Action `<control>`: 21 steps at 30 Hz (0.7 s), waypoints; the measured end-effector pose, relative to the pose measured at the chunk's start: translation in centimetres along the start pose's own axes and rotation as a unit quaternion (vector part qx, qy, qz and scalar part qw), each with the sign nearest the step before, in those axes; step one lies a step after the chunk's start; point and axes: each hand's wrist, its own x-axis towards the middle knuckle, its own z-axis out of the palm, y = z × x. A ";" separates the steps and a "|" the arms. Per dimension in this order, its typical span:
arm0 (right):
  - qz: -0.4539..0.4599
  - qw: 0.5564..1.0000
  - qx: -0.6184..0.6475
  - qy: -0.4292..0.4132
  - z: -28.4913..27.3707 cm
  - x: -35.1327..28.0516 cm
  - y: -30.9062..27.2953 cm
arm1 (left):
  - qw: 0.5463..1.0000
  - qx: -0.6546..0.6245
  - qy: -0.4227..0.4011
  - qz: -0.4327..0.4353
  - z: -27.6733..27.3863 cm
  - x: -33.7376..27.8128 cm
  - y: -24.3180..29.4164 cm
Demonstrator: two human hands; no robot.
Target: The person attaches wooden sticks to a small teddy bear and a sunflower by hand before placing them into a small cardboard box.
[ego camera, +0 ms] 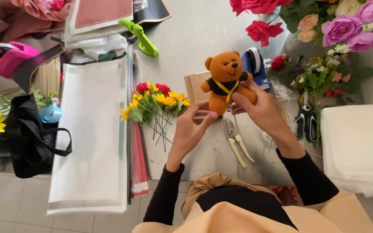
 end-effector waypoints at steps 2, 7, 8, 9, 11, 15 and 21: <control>0.004 1.000 -0.011 0.007 0.0 -0.6 -0.7 | 1.000 -0.002 -0.017 0.002 0.4 -0.2 -0.4; 0.023 0.998 -0.051 0.033 0.3 -1.9 -1.3 | 1.000 -0.017 0.001 -0.019 2.4 -0.9 0.3; 0.033 0.991 -0.126 0.013 0.4 -2.2 -1.5 | 1.000 -0.017 0.022 -0.012 2.7 -0.9 -0.1; 0.042 0.979 -0.200 -0.007 0.5 -2.5 -1.7 | 0.999 -0.017 0.042 -0.004 3.0 -0.9 -0.6; 0.047 0.977 -0.208 -0.026 0.2 -3.1 -0.6 | 0.999 -0.006 0.048 -0.011 3.2 -1.1 -2.2; 0.026 0.990 -0.130 -0.038 0.5 -4.0 1.4 | 0.998 -0.021 0.043 -0.049 3.5 -1.8 -2.2; 0.013 0.990 -0.135 -0.026 0.0 -4.4 2.1 | 1.000 -0.008 0.019 -0.012 3.5 -2.5 -1.4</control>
